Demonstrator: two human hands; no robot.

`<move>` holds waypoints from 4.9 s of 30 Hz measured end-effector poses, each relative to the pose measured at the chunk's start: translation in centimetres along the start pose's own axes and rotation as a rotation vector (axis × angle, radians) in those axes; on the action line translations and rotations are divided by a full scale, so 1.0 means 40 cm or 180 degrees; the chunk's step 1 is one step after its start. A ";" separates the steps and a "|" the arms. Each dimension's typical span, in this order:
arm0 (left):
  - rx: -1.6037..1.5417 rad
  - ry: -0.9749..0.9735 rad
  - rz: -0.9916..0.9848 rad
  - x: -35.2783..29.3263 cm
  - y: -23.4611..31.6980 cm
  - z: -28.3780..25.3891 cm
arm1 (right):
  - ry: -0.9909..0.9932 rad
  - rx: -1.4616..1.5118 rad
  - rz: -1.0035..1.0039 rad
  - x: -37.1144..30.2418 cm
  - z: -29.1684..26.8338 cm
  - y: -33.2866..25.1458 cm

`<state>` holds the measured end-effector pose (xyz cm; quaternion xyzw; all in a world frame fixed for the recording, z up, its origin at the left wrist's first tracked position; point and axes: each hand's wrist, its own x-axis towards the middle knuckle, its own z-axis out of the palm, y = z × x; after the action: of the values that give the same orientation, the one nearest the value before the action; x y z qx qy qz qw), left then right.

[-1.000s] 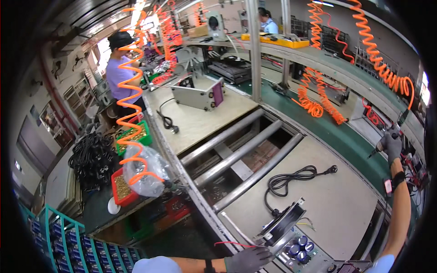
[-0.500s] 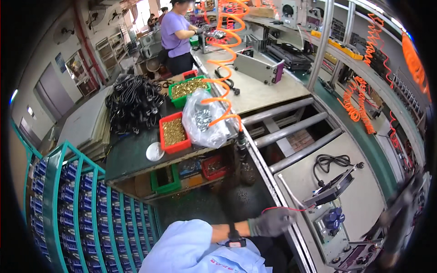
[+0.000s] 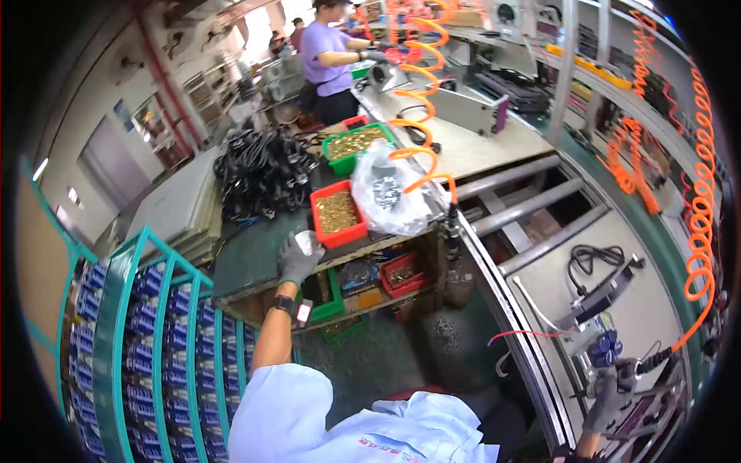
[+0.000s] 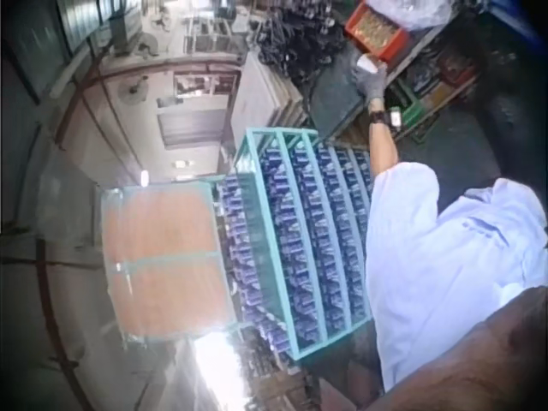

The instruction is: The recorder is assembling an industrial electronic unit on a factory conveyor line, using an electric screwdriver to secure a PCB and other internal components.

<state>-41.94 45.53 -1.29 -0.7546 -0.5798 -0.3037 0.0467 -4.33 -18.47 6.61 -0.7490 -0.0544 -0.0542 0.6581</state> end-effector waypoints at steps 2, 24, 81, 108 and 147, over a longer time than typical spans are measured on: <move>-0.0346 -0.0759 -0.0248 0.038 0.008 0.020 | 0.1082 -0.0525 -0.0554 0.046 -0.077 0.191; -0.2756 -0.2306 0.3101 -0.641 0.814 -0.246 | 0.0497 0.0539 -0.1168 -0.027 0.016 0.015; -0.3687 -0.2179 0.4461 -0.893 1.067 -0.165 | 0.0117 0.0443 -0.0532 -0.104 0.066 -0.021; -0.3716 -0.2295 0.4381 -0.903 1.058 -0.157 | 0.0131 0.0702 -0.0495 0.125 0.198 -0.089; -0.3440 -0.2148 0.4515 -0.893 1.067 -0.181 | 0.0792 0.0615 -0.0693 0.017 -0.036 -0.118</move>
<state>-11.41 -1.57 -1.71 -0.8978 0.2488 -0.1977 -0.3048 -4.40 -19.28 11.51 -0.6595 -0.0582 -0.2119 0.7189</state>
